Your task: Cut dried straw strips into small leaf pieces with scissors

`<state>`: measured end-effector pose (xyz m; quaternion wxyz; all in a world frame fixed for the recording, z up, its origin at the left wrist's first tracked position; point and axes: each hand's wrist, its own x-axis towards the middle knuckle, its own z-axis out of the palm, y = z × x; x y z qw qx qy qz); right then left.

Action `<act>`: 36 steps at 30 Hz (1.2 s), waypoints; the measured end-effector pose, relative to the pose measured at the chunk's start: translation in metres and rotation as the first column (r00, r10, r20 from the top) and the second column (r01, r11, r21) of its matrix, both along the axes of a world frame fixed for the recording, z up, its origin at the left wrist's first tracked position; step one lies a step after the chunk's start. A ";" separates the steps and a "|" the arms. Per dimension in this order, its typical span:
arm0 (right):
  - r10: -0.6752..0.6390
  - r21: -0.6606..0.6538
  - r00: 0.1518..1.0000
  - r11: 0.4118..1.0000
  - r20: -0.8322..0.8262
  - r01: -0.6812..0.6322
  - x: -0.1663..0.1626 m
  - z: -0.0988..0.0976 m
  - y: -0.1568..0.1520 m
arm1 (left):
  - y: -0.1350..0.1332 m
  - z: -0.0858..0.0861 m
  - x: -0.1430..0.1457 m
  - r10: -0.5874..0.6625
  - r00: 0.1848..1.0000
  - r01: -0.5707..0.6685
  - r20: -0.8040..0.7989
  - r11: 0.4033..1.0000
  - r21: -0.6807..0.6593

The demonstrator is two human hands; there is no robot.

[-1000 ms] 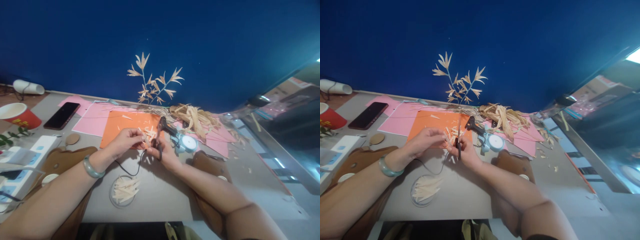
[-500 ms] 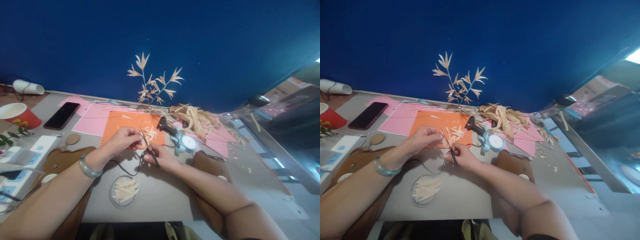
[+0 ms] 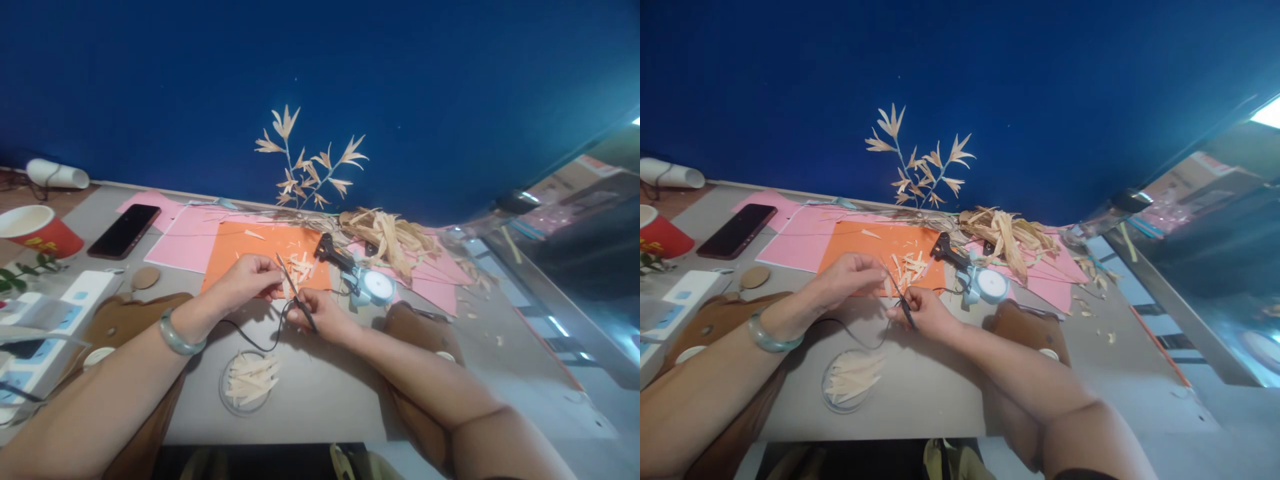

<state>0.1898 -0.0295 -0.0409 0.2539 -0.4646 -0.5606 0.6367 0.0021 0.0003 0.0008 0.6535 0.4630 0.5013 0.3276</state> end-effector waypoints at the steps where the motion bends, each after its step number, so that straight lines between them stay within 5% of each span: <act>1: 0.000 0.001 1.000 1.000 -0.001 0.000 0.000 0.000 0.000 | 0.000 0.000 0.000 -0.001 1.000 0.001 -0.002 1.000 -0.002; 18: -0.063 0.067 0.998 0.996 0.019 0.062 -0.001 0.007 0.000 | 0.000 -0.001 -0.001 0.025 0.998 -0.025 0.055 1.000 -0.003; 36: 0.096 -0.001 0.994 0.995 -0.053 -0.096 0.001 0.001 -0.002 | 0.006 -0.001 -0.004 0.194 0.973 -0.215 0.128 0.962 0.170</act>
